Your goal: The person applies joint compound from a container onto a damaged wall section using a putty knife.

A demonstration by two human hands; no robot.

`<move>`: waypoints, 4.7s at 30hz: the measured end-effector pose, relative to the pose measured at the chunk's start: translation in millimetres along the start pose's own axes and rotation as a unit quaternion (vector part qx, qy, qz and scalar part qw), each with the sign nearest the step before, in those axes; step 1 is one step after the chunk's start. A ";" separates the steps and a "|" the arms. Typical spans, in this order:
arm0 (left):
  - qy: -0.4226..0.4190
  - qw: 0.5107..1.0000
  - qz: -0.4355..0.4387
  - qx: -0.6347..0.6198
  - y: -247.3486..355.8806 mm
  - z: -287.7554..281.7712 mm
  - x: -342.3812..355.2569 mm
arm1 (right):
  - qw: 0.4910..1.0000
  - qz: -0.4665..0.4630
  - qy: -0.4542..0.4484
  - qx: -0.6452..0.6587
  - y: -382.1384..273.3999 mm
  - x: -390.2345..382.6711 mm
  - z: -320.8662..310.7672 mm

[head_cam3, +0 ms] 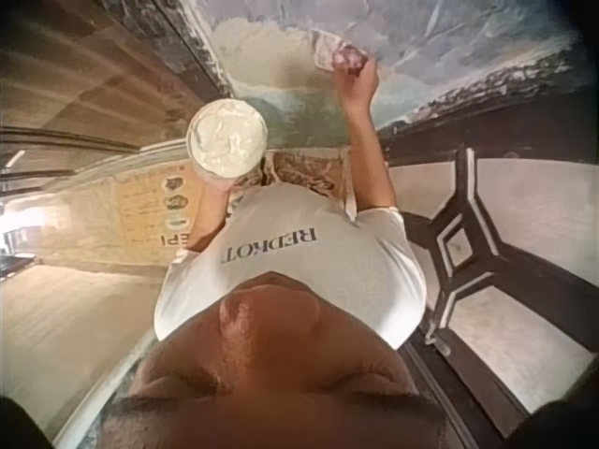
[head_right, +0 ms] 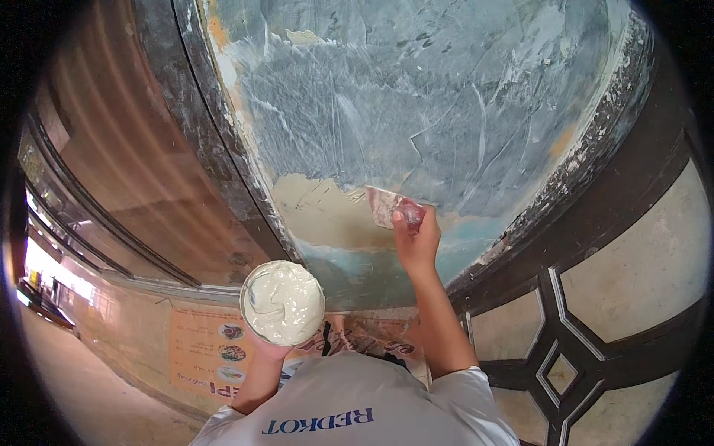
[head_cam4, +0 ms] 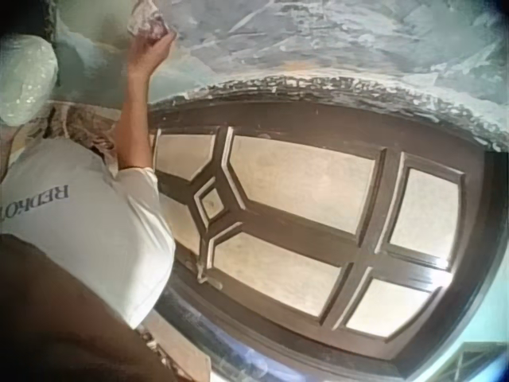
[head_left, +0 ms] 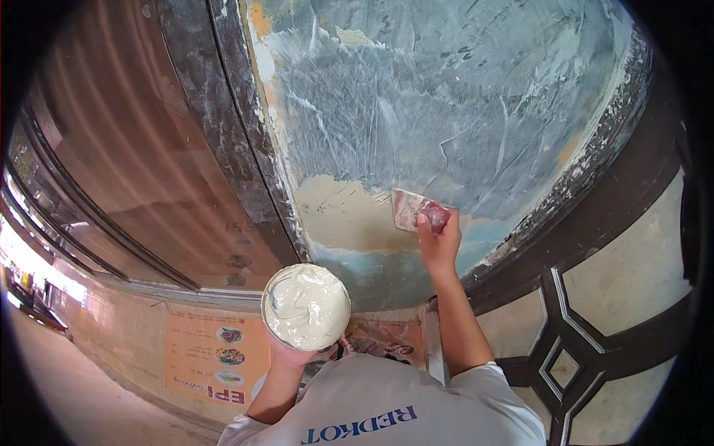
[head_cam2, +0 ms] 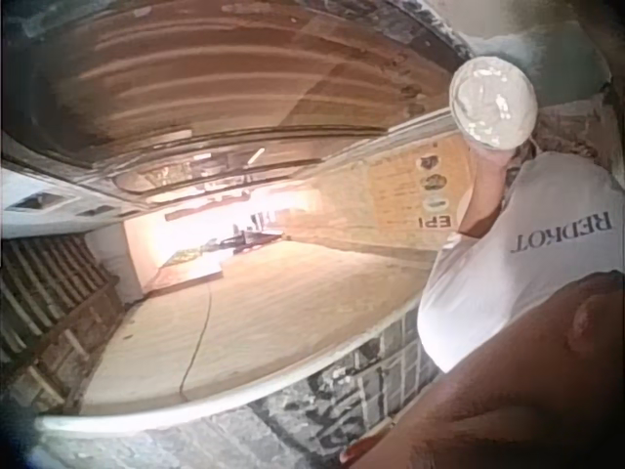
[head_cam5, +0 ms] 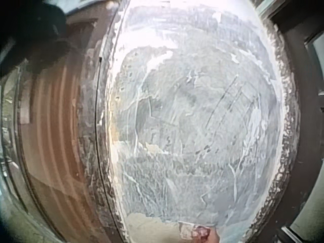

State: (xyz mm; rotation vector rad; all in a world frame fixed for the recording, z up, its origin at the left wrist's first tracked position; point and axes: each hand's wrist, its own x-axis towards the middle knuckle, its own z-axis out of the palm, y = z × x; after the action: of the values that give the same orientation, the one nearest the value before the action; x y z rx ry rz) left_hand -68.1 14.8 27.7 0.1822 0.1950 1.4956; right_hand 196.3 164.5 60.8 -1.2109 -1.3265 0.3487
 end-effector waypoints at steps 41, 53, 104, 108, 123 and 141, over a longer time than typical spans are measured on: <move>-0.023 0.997 -0.008 0.068 -1.1 -0.6 8.7 | 0.998 0.042 -0.036 -0.029 5.5 -6.2 7.1; -0.009 0.998 -0.006 0.054 -0.9 -5.3 1.7 | 0.999 0.029 -0.034 -0.003 -6.4 -8.0 2.1; -0.073 0.987 0.024 0.139 14.2 11.2 -16.4 | 0.994 -0.011 -0.032 -0.104 -14.1 -6.5 0.9; -0.001 0.994 0.009 0.113 18.3 -5.8 -10.7 | 0.996 -0.011 -0.045 -0.079 -18.2 -4.1 -4.0; -0.035 0.988 0.039 0.146 24.8 -13.8 -8.8 | 0.988 -0.062 -0.074 -0.121 -5.8 9.1 -9.0; -0.038 0.999 -0.034 0.004 14.2 -8.7 1.8 | 0.997 -0.022 0.063 0.030 -10.3 19.2 -19.5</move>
State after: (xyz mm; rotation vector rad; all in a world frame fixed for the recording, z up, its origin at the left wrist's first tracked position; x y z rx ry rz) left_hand -83.8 17.6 22.7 0.2365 0.1461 1.4184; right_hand 214.3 166.3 83.7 -1.1324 -1.2237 0.2740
